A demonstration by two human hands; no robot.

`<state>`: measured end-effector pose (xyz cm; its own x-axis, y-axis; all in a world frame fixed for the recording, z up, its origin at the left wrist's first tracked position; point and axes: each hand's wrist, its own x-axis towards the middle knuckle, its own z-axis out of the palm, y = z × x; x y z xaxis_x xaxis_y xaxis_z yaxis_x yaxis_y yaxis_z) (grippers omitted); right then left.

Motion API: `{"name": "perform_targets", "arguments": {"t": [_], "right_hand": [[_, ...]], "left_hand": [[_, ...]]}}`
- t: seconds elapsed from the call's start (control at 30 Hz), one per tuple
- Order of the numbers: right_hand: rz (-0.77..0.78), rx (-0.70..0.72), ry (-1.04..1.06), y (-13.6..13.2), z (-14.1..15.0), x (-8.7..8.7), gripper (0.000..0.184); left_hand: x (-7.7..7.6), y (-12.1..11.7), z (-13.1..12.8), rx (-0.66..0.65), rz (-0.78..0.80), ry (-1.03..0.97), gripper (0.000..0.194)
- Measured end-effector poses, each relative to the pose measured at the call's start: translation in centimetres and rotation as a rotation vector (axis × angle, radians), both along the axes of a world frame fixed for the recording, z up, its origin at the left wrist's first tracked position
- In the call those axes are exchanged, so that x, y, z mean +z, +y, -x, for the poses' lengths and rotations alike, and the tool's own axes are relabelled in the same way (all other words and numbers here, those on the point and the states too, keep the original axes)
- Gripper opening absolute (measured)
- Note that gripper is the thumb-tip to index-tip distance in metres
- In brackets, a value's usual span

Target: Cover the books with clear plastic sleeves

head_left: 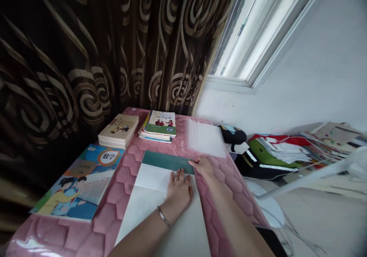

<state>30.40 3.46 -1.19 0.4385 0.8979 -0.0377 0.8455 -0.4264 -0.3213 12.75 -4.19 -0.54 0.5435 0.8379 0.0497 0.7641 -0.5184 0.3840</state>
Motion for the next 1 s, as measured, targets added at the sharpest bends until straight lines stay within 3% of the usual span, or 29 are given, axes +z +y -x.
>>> {"name": "perform_targets", "arguments": {"t": [0.2, 0.5, 0.9, 1.0], "right_hand": [[-0.009, -0.071, 0.024, -0.5, 1.3, 0.6, 0.035], [-0.067, 0.080, 0.142, -4.4, 1.2, -0.5, 0.021], [-0.084, -0.050, -0.028, -0.4, 1.8, 0.5, 0.040], [-0.150, 0.023, -0.095, -0.9, 3.1, 0.2, 0.050]], "left_hand": [[0.3, -0.1, 0.2, -0.003, 0.004, 0.005, 0.050], [0.5, -0.2, 0.3, -0.010, -0.002, 0.005, 0.053], [0.1, 0.2, 0.2, -0.010, -0.003, 0.027, 0.050], [0.0, 0.1, 0.3, -0.015, -0.012, 0.014, 0.050]]}}
